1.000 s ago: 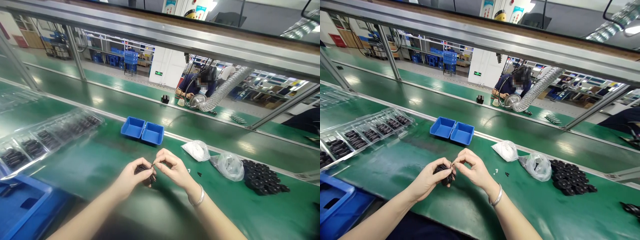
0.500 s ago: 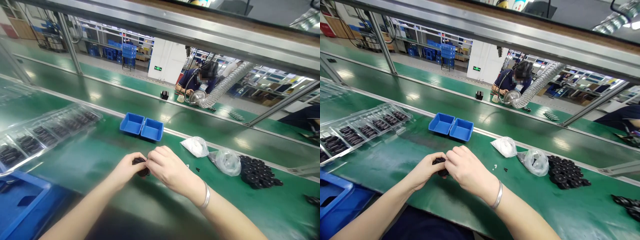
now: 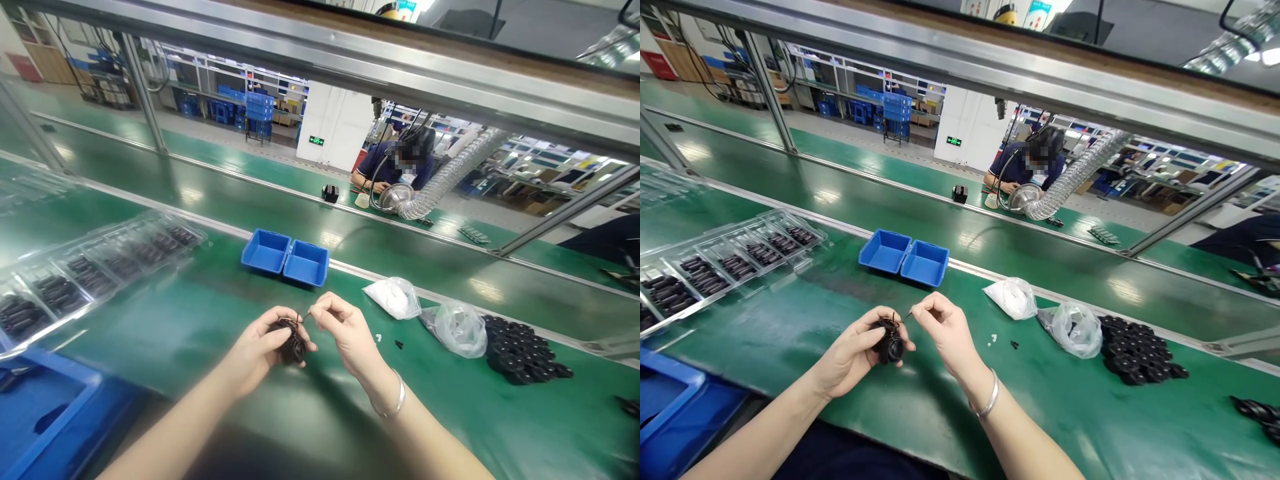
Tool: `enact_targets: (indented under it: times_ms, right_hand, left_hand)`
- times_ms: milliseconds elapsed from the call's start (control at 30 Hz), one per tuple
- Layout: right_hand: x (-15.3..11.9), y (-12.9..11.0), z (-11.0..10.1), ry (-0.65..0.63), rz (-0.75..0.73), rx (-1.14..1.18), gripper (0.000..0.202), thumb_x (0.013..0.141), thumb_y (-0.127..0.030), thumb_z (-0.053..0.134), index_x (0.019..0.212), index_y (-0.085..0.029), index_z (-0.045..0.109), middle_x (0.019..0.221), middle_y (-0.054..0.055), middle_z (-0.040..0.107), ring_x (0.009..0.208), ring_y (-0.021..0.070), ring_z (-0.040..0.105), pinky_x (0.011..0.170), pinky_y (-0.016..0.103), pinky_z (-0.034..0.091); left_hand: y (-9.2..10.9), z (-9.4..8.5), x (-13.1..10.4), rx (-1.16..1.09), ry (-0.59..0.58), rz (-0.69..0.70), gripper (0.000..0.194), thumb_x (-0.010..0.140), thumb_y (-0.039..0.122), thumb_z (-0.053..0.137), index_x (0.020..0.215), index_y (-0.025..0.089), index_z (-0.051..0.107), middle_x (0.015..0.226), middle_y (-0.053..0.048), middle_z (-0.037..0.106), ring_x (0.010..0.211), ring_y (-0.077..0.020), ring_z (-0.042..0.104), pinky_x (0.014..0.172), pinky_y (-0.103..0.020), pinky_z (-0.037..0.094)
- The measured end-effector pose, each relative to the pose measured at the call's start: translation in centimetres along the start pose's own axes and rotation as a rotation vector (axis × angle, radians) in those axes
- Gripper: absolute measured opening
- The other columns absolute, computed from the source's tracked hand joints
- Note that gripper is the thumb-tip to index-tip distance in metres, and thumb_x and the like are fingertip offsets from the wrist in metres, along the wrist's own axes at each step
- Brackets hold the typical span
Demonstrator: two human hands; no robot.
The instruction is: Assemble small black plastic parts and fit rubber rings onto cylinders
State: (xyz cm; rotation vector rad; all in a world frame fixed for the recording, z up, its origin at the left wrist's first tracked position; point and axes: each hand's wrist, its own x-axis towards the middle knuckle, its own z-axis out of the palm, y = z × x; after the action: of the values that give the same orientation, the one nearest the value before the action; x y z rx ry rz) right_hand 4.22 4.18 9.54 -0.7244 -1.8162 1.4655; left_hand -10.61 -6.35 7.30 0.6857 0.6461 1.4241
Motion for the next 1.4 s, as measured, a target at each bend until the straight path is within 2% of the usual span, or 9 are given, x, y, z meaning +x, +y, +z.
enact_targets:
  times_ms: [233, 333, 467, 667, 867, 967, 1100, 1233, 1400]
  right_hand:
    - [0.5, -0.9, -0.2, -0.112, -0.078, -0.155, 0.021, 0.086, -0.035, 0.062, 0.072, -0.019, 0.063, 0.078, 0.001, 0.055, 0.072, 0.0143, 0.052, 0.065, 0.027, 0.042]
    - [0.7, -1.6, -0.4, -0.086, -0.115, -0.238, 0.022, 0.086, -0.032, 0.060, 0.068, -0.019, 0.060, 0.075, 0.001, 0.054, 0.070, 0.0143, 0.051, 0.062, 0.027, 0.041]
    - [0.5, -2.3, 0.2, 0.055, -0.208, -0.425, 0.025, 0.086, -0.026, 0.058, 0.064, -0.020, 0.052, 0.069, 0.000, 0.050, 0.065, 0.0140, 0.049, 0.058, 0.027, 0.039]
    - [0.1, -2.0, 1.2, 0.146, -0.211, -0.503, 0.025, 0.084, -0.023, 0.056, 0.061, -0.020, 0.047, 0.066, -0.001, 0.045, 0.059, 0.0125, 0.044, 0.054, 0.026, 0.035]
    - [0.4, -0.5, -0.5, 0.202, 0.006, -0.093, 0.027, 0.080, -0.027, 0.060, 0.058, -0.020, 0.047, 0.058, -0.004, 0.042, 0.054, 0.0109, 0.039, 0.052, 0.025, 0.031]
    - [0.3, 0.9, -0.8, 0.192, 0.123, 0.198, 0.026, 0.078, -0.026, 0.062, 0.058, -0.019, 0.047, 0.053, -0.006, 0.039, 0.049, 0.0093, 0.035, 0.050, 0.025, 0.030]
    - [-0.2, 2.4, -0.5, 0.212, 0.219, 0.461, 0.017, 0.075, -0.024, 0.067, 0.065, -0.018, 0.055, 0.070, -0.002, 0.053, 0.066, 0.0112, 0.050, 0.062, 0.024, 0.043]
    - [-0.7, 3.4, -0.3, 0.180, 0.342, 0.787, 0.013, 0.078, -0.028, 0.066, 0.074, -0.020, 0.056, 0.113, 0.004, 0.060, 0.103, 0.0219, 0.057, 0.084, 0.043, 0.051]
    - [-0.6, 4.1, 0.3, 0.060, 0.459, 1.048, 0.025, 0.086, -0.045, 0.057, 0.089, -0.020, 0.055, 0.116, 0.010, 0.063, 0.102, 0.0257, 0.063, 0.087, 0.054, 0.050]
  left_hand:
    - [-0.5, -0.4, -0.1, 0.199, 0.036, -0.017, 0.043, 0.077, 0.021, 0.072, 0.115, 0.025, 0.051, 0.088, -0.003, 0.061, 0.087, -0.0277, 0.068, 0.077, -0.043, 0.053]
    - [-0.9, -0.6, 0.1, 0.288, 0.101, -0.001, 0.054, 0.075, 0.022, 0.074, 0.122, 0.028, 0.048, 0.113, -0.007, 0.056, 0.098, -0.0274, 0.065, 0.082, -0.041, 0.052]
    - [-1.6, -0.4, 0.7, 0.457, 0.283, 0.145, 0.069, 0.072, 0.025, 0.076, 0.132, 0.032, 0.043, 0.142, -0.010, 0.036, 0.128, -0.0299, 0.044, 0.093, -0.037, 0.049]
    - [-2.3, 0.5, 1.6, 0.660, 0.418, 0.338, 0.026, 0.085, 0.035, 0.061, 0.108, 0.028, 0.070, 0.140, -0.006, 0.045, 0.134, -0.0268, 0.038, 0.112, -0.037, 0.029]
    - [-1.4, -0.7, 1.9, 0.054, 0.455, 0.239, 0.034, 0.091, 0.045, 0.050, 0.116, 0.025, 0.063, 0.139, -0.009, 0.050, 0.123, -0.0308, 0.051, 0.092, -0.050, 0.050]
    - [-0.7, -1.1, 1.9, -0.070, 0.420, 0.213, 0.035, 0.092, 0.045, 0.049, 0.117, 0.022, 0.060, 0.139, -0.011, 0.049, 0.118, -0.0311, 0.055, 0.089, -0.055, 0.052]
    - [-0.6, -0.8, 1.7, 0.031, 0.435, 0.144, 0.038, 0.091, 0.045, 0.051, 0.115, 0.017, 0.062, 0.124, -0.013, 0.060, 0.113, -0.0288, 0.058, 0.095, -0.049, 0.050]
    - [-1.1, -0.8, 1.8, 0.225, 0.399, 0.081, 0.035, 0.089, 0.040, 0.055, 0.115, 0.017, 0.064, 0.124, -0.011, 0.059, 0.118, -0.0275, 0.055, 0.097, -0.042, 0.050]
    - [-0.5, -1.3, 2.7, 0.823, 0.329, 0.198, 0.030, 0.091, 0.038, 0.051, 0.105, 0.020, 0.070, 0.117, -0.009, 0.060, 0.112, -0.0244, 0.057, 0.092, -0.036, 0.052]
